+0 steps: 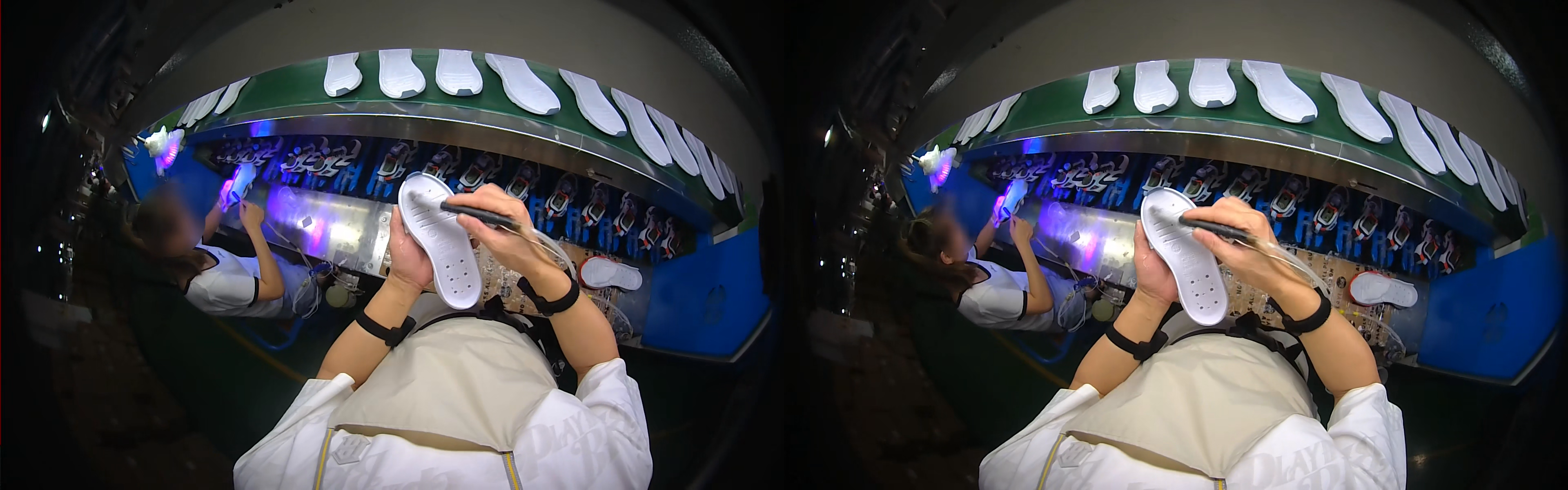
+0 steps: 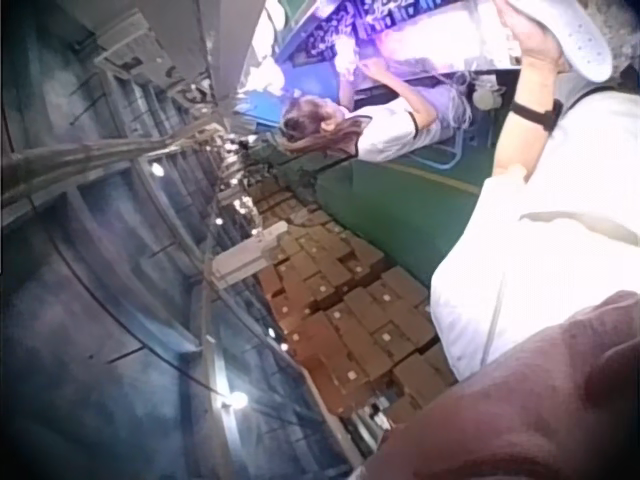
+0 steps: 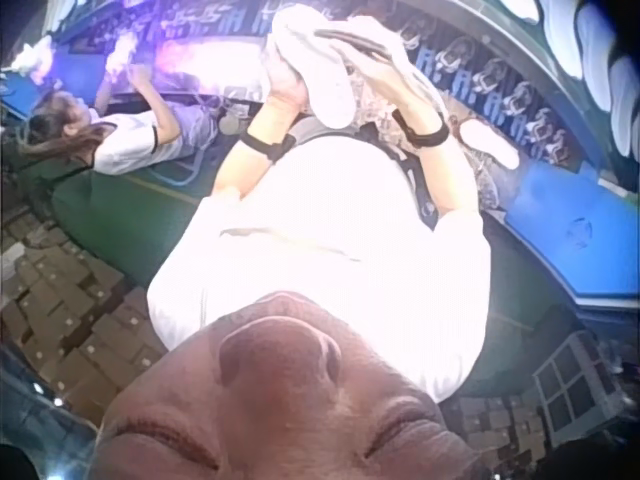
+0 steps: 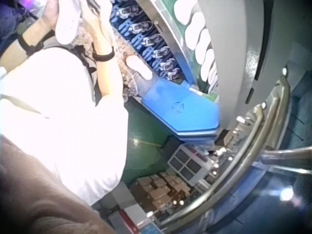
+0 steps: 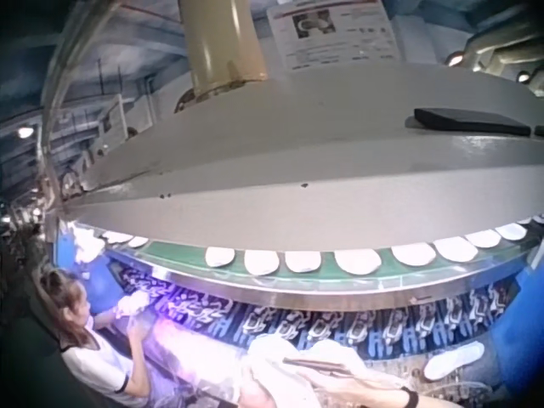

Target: Applying adhesive to shoe soles using a brush on a production line.

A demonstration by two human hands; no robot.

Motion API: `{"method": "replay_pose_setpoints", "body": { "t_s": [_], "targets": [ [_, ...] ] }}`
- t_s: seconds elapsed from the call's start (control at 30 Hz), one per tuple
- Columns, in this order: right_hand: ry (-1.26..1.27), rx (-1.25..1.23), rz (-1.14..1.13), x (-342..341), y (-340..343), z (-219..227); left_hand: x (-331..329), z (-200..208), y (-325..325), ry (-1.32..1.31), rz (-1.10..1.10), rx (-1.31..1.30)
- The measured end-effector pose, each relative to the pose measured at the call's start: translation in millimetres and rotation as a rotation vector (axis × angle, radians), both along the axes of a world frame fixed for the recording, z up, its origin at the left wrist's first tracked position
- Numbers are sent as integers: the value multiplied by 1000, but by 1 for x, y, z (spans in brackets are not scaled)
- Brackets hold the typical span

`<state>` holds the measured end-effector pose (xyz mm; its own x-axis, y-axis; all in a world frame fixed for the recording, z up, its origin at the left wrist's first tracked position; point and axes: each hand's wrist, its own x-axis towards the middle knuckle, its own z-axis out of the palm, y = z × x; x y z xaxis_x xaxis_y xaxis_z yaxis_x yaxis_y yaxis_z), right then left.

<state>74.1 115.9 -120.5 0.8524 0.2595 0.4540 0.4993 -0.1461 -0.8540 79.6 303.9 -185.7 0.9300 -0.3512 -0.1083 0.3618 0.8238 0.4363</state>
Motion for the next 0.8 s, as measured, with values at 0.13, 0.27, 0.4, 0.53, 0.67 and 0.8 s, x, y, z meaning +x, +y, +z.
{"method": "replay_pose_setpoints", "body": {
  "t_s": [0.13,0.27,0.4,0.53,0.67,0.8],
  "targets": [
    [-246,-279,203,-8,2,16,10,-3,5,-45,3,-38],
    [-197,-222,113,-14,6,13,12,12,9,-93,-40,-170],
    [-293,-332,207,-23,8,24,21,28,7,-77,-117,-301],
    [-155,-227,150,-28,9,28,29,36,16,-133,-33,-314],
    [-262,-314,310,-22,2,32,47,51,18,-35,-67,-372],
    [-171,-276,362,-25,0,44,51,64,23,-220,-98,-361]
  ]
}}
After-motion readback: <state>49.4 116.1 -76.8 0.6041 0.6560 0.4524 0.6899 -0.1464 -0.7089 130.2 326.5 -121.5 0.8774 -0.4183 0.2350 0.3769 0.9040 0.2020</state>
